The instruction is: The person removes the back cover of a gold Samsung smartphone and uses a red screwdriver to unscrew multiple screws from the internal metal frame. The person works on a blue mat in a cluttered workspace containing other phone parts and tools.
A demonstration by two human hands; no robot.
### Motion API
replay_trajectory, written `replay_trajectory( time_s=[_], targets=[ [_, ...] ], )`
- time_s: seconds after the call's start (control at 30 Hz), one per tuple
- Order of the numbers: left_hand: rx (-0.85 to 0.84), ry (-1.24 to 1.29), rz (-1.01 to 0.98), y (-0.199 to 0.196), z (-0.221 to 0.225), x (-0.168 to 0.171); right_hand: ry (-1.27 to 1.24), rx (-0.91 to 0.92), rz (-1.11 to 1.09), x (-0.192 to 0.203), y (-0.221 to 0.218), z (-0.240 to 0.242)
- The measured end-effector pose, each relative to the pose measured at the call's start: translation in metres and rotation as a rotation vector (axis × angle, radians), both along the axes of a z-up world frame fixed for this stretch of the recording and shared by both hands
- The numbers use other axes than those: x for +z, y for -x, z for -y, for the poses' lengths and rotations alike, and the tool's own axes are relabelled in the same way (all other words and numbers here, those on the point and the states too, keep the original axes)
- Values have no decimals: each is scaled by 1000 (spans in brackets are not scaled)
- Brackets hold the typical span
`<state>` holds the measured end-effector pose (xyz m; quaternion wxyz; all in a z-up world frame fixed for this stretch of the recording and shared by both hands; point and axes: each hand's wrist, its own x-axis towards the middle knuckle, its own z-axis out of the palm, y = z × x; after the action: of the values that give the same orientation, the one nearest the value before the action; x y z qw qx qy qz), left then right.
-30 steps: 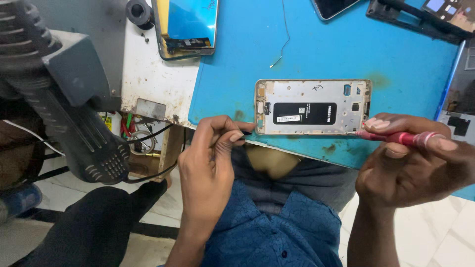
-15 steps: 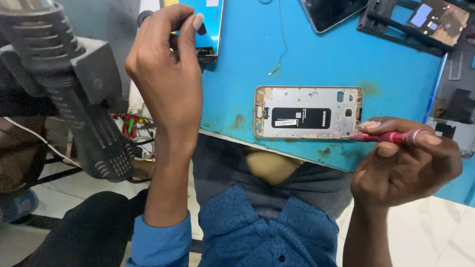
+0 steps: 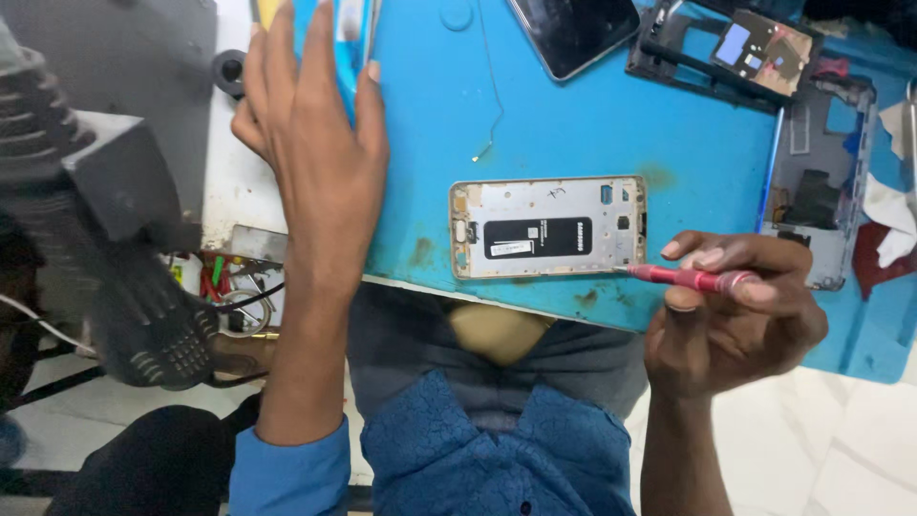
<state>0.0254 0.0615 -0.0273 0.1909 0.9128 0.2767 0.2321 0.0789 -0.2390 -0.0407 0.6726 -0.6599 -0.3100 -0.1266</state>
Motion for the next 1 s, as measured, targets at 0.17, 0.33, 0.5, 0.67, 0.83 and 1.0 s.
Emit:
replay_trajectory(
  time_s=[0.17,0.33,0.5,0.67,0.83,1.0],
  targets=[
    [13,-87,68,8,21,7,-166,198,-155,8,-8,-1],
    [-418,307,148,30,105,28,-99,136,-150,20,-9,-6],
    [-621,292,125,22,132,25,-13,100,-56,19,0,-9],
    [-628,264,82,18,135,23,67,35,-29,13,-2,-1],
    [-630,304,73,15,135,23,-73,-65,-52,4,-12,14],
    [-635,324,89,14,135,27,-244,-12,-240,-3,-12,28]
  ],
)
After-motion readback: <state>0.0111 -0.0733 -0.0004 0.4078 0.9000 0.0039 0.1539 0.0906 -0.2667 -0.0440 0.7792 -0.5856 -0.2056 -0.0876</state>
